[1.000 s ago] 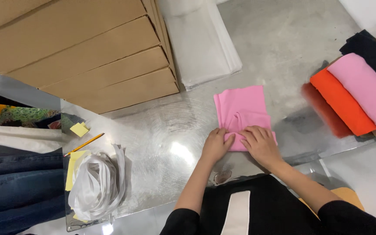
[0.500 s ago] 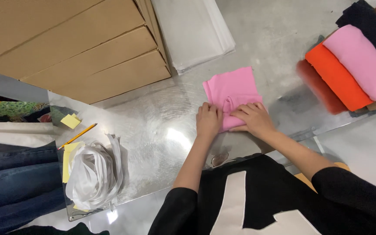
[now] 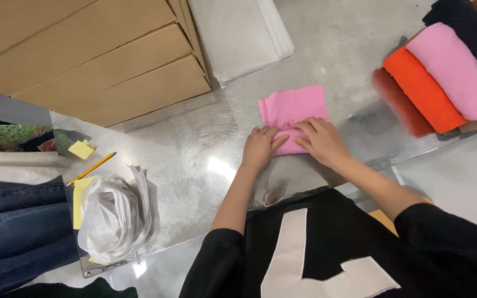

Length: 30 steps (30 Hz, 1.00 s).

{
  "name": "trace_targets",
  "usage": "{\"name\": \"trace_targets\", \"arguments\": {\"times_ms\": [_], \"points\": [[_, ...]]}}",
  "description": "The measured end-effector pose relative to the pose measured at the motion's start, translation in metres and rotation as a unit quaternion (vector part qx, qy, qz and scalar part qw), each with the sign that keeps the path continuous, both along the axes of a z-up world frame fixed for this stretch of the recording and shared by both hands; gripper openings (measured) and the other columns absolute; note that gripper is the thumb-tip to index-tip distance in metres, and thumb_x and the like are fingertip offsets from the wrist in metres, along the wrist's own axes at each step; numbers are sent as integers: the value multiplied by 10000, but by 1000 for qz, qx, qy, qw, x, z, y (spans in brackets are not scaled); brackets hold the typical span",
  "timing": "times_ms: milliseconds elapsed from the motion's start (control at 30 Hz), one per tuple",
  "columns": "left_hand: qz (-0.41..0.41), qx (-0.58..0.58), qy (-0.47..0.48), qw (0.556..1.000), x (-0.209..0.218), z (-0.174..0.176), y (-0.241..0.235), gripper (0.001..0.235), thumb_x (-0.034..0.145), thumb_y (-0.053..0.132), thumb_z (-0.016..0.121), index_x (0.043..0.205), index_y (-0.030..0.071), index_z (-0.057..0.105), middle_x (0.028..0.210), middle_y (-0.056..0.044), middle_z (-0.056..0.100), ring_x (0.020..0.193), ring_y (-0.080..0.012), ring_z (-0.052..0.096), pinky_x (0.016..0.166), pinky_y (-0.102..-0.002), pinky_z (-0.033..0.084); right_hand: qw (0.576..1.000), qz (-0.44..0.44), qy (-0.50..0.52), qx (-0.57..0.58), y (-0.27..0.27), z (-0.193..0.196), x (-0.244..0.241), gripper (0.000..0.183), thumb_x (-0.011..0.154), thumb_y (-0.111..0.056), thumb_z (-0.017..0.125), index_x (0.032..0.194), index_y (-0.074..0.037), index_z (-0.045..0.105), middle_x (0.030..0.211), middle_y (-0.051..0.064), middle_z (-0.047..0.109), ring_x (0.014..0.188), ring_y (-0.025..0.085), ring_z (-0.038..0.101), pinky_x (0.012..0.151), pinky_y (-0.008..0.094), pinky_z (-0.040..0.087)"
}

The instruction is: The person folds a pink garment and a green garment on a metal table, stacking them with other folded clothes. They also remove a dark blue garment from a hanger and fold it by hand.

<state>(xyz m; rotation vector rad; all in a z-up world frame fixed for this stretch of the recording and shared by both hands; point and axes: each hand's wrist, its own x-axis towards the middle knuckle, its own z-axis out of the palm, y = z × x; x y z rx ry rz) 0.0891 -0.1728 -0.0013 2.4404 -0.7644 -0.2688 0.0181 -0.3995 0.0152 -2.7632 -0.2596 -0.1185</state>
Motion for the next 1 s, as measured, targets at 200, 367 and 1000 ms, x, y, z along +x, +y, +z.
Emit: {"name": "trace_targets", "arguments": {"times_ms": [200, 367, 1000], "points": [[-2, 30, 135, 990, 39, -16, -20, 555, 1082, 615, 459, 1138, 139, 740, 1055, -224, 749, 1088, -495, 723, 962, -599, 577, 993, 11, -72, -97, 13, 0, -23, 911, 835, -623, 739, 1602, -220, 460, 1479, 111, 539, 1402, 322, 518, 1188, 540, 347], [8, 93, 182, 979, 52, -6, -27, 642, 1106, 563, 281, 1272, 129, 724, 1205, -227, 759, 1220, -452, 700, 1046, -580, 554, 984, -1, -120, -134, 7, -14, 3, 831, 763, -699, 753, 1453, -269, 583, 1232, 31, 593, 1181, 234, 576, 1000, 432, 398], [5, -2, 36, 999, 32, 46, -5, 955, 660, 664, 881, 1309, -8, 683, 1443, -232, 646, 1260, -442, 616, 1040, -533, 563, 967, 56, 249, 0, -12, 33, 85, 802, 728, -682, 825, 1359, -206, 688, 1332, 110, 687, 1299, 358, 659, 1018, 482, 542]]}}
